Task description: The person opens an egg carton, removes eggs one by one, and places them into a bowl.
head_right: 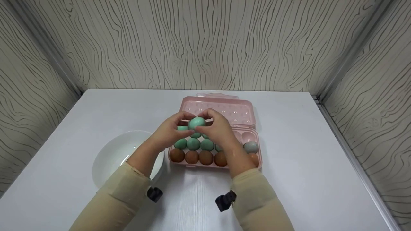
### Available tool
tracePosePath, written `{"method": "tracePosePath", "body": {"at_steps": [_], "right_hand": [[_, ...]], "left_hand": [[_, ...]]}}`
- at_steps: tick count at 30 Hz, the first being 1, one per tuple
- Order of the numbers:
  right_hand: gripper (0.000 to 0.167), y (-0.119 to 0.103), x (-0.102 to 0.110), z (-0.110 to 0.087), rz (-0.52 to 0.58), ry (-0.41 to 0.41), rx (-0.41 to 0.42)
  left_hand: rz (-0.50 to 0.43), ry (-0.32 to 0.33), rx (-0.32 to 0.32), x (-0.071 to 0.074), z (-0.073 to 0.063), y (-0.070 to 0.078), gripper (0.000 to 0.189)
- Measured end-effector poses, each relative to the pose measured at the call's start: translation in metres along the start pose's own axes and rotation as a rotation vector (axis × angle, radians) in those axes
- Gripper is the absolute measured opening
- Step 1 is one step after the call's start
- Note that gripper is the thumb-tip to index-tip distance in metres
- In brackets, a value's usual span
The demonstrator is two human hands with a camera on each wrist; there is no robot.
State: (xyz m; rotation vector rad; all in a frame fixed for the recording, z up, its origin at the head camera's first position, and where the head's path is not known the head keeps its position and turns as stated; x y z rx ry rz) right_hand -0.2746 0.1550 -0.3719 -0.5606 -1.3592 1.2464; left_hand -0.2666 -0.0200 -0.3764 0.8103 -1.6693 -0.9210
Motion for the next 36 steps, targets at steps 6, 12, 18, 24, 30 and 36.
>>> {"method": "tracePosePath", "body": {"at_steps": [6,12,18,24,30,36], "right_hand": [[0.043,-0.004,-0.005,0.000,0.032,-0.002,0.023],[0.044,-0.007,-0.008,0.002,0.064,-0.006,0.011],[0.039,-0.025,-0.011,-0.001,0.138,-0.031,0.018],[0.039,-0.029,-0.010,-0.003,0.166,-0.036,0.002],[0.042,-0.012,-0.006,0.001,0.174,-0.020,0.017],[0.040,-0.004,0.000,0.002,0.150,-0.009,0.001]], "left_hand": [[-0.004,-0.006,-0.022,0.002,0.000,0.000,0.037],[0.029,-0.004,-0.009,0.006,0.000,0.002,0.040],[0.071,-0.002,-0.017,0.011,-0.001,0.004,0.039],[0.070,-0.015,-0.043,0.014,-0.001,0.004,0.035],[0.100,-0.029,-0.024,0.018,-0.002,0.003,0.036],[0.126,-0.016,0.005,0.026,-0.003,0.004,0.038]]}}
Point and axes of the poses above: each hand's wrist, its own z-axis towards the middle knuckle, its own x-axis out of the back of the hand, y = z × x, the point moved 1 cm from there along z, towards the middle knuckle, and after that the axes turned 12 degrees about x, right-handed, at the moved point
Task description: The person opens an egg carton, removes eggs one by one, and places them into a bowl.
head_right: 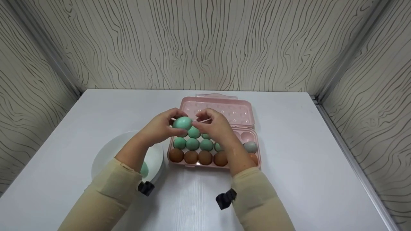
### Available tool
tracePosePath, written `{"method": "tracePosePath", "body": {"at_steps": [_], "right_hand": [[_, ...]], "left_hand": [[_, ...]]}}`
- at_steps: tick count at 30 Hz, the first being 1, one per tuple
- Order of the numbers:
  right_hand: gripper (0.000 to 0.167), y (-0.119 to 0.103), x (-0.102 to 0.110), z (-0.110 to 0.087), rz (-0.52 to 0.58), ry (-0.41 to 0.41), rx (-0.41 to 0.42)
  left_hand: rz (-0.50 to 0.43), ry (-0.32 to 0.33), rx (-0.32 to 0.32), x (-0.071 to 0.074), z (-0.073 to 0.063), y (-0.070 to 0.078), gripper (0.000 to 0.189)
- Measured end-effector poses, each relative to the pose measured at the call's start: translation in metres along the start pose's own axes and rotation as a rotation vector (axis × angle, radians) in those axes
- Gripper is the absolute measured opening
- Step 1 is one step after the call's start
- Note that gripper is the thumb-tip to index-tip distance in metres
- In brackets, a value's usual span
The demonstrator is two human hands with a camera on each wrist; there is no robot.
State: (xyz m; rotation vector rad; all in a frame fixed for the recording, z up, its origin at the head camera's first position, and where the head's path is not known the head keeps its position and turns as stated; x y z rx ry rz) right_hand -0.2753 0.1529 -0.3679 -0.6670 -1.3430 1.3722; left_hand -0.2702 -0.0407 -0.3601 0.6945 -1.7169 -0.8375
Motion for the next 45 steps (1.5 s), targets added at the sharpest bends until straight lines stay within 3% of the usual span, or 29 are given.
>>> {"method": "tracePosePath", "body": {"at_steps": [9,19,29,38,42,45], "right_hand": [[0.041,0.013,0.014,0.001,-0.047,0.023,-0.005],[0.038,0.019,0.023,-0.001,-0.049,0.060,-0.064],[0.040,0.024,0.029,-0.003,-0.074,0.066,-0.104],[0.045,0.027,0.033,-0.004,-0.070,0.074,-0.119],[0.048,0.028,0.034,-0.004,-0.074,0.071,-0.112],[0.045,0.029,0.036,-0.005,-0.073,0.075,-0.113]], "left_hand": [[-0.002,0.041,-0.017,0.022,-0.002,-0.009,0.035],[0.039,0.066,0.060,0.043,-0.006,-0.027,0.039],[0.133,0.023,0.067,0.061,-0.009,-0.050,0.039],[0.204,0.002,0.158,0.063,-0.010,-0.068,0.040],[0.229,-0.048,0.186,0.063,-0.012,-0.074,0.037],[0.275,-0.120,0.210,0.063,-0.012,-0.079,0.033]]}}
Point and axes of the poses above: each hand's wrist, its own z-axis towards the middle knuckle, its own x-axis out of the back of the hand, y = z × x, the point moved 1 cm from there along z, towards the middle knuckle, and after that the axes turned 12 degrees about x, right-handed, at the moved point
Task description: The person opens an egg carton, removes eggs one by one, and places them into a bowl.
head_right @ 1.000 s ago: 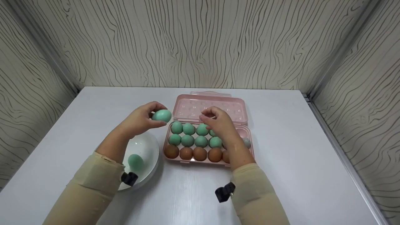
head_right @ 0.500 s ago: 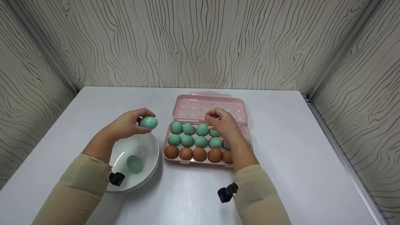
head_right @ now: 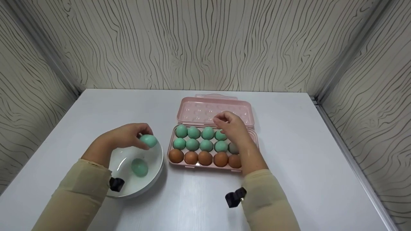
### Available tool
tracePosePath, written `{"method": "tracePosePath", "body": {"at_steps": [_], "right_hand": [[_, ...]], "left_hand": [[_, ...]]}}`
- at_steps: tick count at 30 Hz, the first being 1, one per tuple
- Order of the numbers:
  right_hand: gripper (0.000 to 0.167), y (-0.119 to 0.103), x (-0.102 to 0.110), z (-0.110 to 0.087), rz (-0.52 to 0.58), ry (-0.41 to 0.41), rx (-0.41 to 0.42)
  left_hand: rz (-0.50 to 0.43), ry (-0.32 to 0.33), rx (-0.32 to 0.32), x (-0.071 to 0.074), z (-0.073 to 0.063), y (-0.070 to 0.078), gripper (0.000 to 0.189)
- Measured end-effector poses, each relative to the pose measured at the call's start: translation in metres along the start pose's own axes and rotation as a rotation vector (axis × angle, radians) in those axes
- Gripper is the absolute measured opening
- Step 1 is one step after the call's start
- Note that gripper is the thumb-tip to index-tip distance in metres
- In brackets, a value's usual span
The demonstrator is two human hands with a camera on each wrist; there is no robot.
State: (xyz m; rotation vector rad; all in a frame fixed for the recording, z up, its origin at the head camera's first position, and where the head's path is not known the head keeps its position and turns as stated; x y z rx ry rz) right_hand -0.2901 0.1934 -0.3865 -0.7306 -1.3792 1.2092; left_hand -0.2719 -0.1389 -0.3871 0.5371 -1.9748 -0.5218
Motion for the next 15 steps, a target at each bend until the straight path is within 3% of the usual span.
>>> {"method": "tracePosePath", "body": {"at_steps": [4,7,10,15], "right_hand": [[0.039,0.001,0.002,-0.001,0.010,0.010,-0.021],[0.038,0.002,0.002,-0.002,0.020,0.012,-0.030],[0.038,0.002,0.003,-0.002,0.026,0.013,-0.033],[0.038,0.003,0.003,-0.001,0.027,0.010,-0.028]], "left_hand": [[0.043,-0.093,0.042,-0.003,0.002,-0.006,0.032],[0.042,-0.128,0.079,-0.006,0.004,-0.009,0.032],[0.052,-0.139,0.114,-0.008,0.005,-0.010,0.032],[0.154,-0.114,0.154,-0.012,0.005,-0.009,0.033]]}}
Point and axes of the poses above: each hand's wrist, its own z-axis towards the middle knuckle, its own x-axis out of the back of the hand, y = z × x, the point moved 1 cm from there along z, towards the middle knuckle, and after that the axes turned 12 degrees about x, right-handed, at the moved point
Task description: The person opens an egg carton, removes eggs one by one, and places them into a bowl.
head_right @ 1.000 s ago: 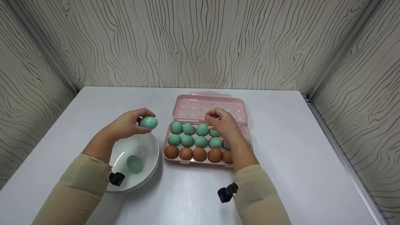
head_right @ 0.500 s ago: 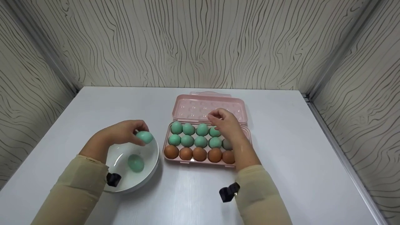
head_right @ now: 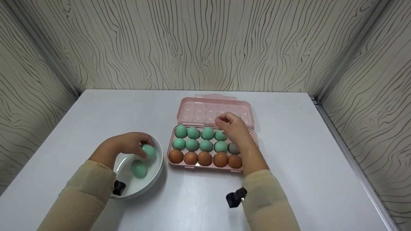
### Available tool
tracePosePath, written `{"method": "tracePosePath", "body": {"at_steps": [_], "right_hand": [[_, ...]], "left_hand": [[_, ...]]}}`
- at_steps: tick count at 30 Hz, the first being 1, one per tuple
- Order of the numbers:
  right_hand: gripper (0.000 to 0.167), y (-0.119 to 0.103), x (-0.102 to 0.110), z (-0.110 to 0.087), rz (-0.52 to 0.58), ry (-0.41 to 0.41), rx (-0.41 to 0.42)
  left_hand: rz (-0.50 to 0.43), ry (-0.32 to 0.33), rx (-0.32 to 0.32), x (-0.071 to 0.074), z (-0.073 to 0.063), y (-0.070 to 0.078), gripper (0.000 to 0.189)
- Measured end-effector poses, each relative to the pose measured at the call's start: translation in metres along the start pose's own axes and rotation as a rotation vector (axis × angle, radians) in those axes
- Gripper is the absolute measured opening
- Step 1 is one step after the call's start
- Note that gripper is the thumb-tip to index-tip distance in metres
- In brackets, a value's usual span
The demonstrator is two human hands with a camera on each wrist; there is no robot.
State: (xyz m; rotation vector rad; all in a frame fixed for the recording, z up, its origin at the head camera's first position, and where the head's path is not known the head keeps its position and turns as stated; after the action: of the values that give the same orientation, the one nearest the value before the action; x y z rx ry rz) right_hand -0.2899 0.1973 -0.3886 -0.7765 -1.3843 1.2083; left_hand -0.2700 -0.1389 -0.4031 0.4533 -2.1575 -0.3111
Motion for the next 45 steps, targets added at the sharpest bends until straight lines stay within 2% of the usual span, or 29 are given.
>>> {"method": "tracePosePath", "body": {"at_steps": [4,8,16,30,38,45], "right_hand": [[0.036,0.001,-0.001,0.000,-0.006,0.002,-0.002],[0.036,0.003,-0.001,0.000,-0.017,0.004,-0.007],[0.038,0.004,-0.002,-0.001,-0.022,-0.009,0.013],[0.038,0.008,-0.001,-0.001,-0.036,0.000,-0.001],[0.041,0.009,0.000,0.000,-0.045,0.002,-0.019],[0.042,0.009,0.002,-0.001,-0.050,-0.001,-0.019]], "left_hand": [[0.061,0.034,0.003,-0.003,0.001,0.001,0.032],[0.085,0.057,-0.027,-0.007,0.005,0.001,0.026],[0.121,0.091,0.006,-0.011,0.007,-0.003,0.022],[0.138,0.067,0.053,-0.003,-0.001,-0.005,0.028],[0.085,0.042,0.049,0.001,-0.003,-0.002,0.046],[0.080,0.036,0.053,0.004,-0.008,0.000,0.046]]}}
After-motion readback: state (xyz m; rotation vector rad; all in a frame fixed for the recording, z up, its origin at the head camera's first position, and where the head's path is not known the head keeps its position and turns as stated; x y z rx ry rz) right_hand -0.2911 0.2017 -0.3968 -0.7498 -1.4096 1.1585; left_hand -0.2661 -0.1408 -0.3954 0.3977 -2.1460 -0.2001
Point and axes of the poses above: each hand's wrist, its own z-axis towards the middle knuckle, its own x-axis out of the back of the hand, y = z × x, the point moved 1 cm from there along z, towards the middle knuckle, and after that the axes turned 12 degrees about x, right-handed, at the moved point
